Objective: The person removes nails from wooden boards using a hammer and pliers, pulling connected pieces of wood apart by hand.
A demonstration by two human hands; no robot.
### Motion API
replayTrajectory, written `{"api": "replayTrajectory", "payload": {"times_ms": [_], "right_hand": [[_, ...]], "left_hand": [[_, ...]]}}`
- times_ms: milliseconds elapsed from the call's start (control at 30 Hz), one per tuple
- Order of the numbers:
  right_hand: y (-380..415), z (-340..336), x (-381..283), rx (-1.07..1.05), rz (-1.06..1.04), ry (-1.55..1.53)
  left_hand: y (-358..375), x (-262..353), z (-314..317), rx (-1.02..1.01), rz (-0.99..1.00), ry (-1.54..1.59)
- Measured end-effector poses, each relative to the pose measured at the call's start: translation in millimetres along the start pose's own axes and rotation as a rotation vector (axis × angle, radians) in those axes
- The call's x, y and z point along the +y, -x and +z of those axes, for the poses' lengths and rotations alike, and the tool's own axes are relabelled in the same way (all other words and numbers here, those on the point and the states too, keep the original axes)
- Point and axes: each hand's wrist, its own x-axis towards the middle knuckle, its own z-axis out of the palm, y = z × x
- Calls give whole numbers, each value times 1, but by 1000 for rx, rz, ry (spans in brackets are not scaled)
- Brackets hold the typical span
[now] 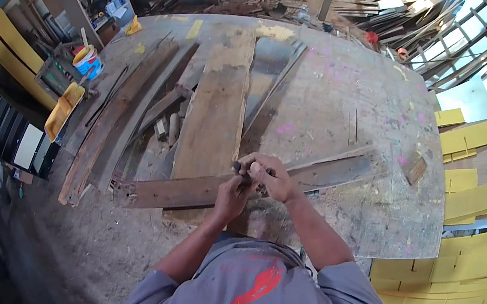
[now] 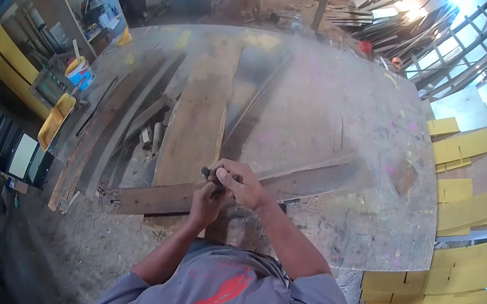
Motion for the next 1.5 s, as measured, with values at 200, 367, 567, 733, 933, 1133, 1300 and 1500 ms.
{"api": "replayTrajectory", "payload": {"times_ms": [200, 367, 567, 733, 933, 1133, 1300, 1500], "right_hand": [[-11, 2, -27, -143, 100, -229], [-17, -7, -29, -169, 160, -162], [-3, 9, -6, 314, 168, -41], [23, -21, 36, 946, 32, -523], [56, -82, 65, 1122, 43, -737], [34, -84, 73, 998, 37, -597], [16, -44, 19, 555, -44, -436], [19, -41, 7, 512, -38, -444]], "left_hand": [[-2, -13, -8, -150, 57, 13], [-3, -40, -33, -284, 291, -525], [-2, -40, -33, -266, 257, -499], [0, -44, -33, -248, 235, -487], [2, -46, -34, -246, 245, -487], [0, -46, -33, -266, 246, -496], [0, -46, -32, -268, 241, -517], [-1, -41, -34, -276, 219, -518]]}}
